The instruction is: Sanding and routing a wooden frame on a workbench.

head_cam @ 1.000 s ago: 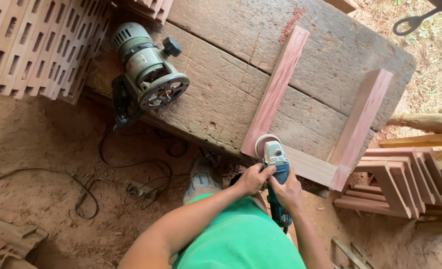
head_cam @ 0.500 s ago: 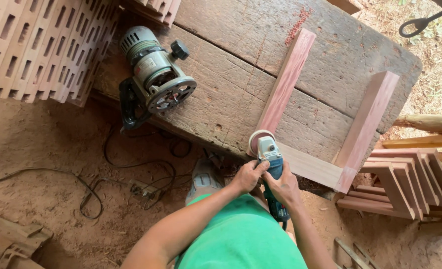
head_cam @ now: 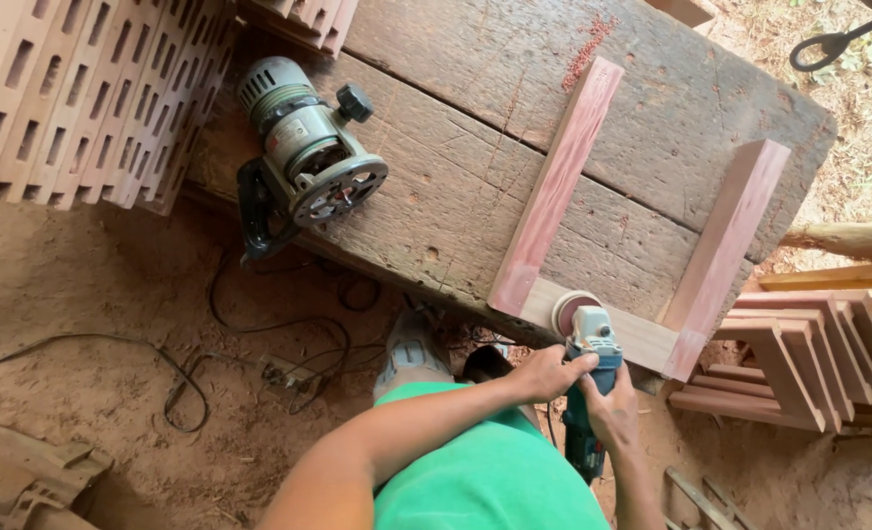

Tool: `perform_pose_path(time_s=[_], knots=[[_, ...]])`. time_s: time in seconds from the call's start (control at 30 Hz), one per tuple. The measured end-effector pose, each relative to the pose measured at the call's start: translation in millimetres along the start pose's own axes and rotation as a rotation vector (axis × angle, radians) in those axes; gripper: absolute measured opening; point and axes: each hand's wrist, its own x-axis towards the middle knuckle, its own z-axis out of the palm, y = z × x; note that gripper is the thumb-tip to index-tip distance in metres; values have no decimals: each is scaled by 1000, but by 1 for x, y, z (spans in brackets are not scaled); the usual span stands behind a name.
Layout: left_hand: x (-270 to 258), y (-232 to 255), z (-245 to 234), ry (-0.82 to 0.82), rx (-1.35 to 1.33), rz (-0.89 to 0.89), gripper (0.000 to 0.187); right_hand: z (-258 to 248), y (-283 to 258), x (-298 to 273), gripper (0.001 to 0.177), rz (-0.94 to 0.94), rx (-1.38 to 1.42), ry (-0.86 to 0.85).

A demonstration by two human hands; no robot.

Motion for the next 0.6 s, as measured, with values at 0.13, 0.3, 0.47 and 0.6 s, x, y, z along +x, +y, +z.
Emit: perform_pose_path(time_s=[0.13,0.3,0.47,0.6], knots=[[-9,-3,-9,-33,26,-3,59,7,3,3,69,-5,37,21],[2,-28,-26,-48,64,-65,61,16,-4,13,74,65,34,6],[-9,-20,-38,-23,58,-138,60,16,-36,6,80,145,-13,-59],[-29,1,-48,-4,32,-124,65,23,-38,9,84,123,-23,-87]])
